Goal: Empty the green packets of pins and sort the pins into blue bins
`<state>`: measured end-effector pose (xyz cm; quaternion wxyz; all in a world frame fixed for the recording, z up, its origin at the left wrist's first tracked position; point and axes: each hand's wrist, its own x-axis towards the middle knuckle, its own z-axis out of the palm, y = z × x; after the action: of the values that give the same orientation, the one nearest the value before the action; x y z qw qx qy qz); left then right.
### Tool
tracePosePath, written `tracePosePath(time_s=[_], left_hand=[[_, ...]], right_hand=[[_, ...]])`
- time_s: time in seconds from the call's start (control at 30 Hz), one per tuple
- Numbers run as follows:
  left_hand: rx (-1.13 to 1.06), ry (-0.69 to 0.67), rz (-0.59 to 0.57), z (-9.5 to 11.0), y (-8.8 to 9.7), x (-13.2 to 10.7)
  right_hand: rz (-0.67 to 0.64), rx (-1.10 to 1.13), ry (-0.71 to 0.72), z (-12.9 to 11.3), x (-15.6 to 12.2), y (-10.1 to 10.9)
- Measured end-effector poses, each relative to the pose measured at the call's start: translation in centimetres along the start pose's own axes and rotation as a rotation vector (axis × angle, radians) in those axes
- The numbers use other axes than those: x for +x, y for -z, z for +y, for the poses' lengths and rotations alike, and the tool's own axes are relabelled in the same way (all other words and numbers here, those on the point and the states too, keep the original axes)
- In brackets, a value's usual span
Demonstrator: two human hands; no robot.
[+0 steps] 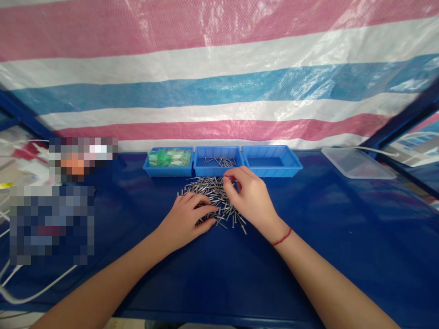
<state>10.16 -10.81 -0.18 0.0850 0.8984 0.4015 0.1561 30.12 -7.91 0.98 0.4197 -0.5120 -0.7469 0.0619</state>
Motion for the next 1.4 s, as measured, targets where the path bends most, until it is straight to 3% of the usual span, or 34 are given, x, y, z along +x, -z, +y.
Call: tracePosePath(time_s=[0.4, 0.63, 0.93, 1.4], left_hand=[[0.016, 0.030, 0.014, -0.1, -0.3, 0.2], [0.033, -0.005, 0.074, -0.7, -0.2, 0.3], [0.007, 0.062, 0.117, -0.9, 0.3, 0.4], [0.015, 0.090, 0.100, -0.7, 0.0, 0.5]], right_hand=[[-0.120, 0.056, 0.015, -0.4, -0.3, 0.4], [-0.286, 0.001, 0.022, -0.1, -0.2, 0.5], [-0.494, -0.029, 0.086, 0.2, 0.1, 1.1], [-0.513, -0.126, 0.240, -0.7, -1.0, -1.0]])
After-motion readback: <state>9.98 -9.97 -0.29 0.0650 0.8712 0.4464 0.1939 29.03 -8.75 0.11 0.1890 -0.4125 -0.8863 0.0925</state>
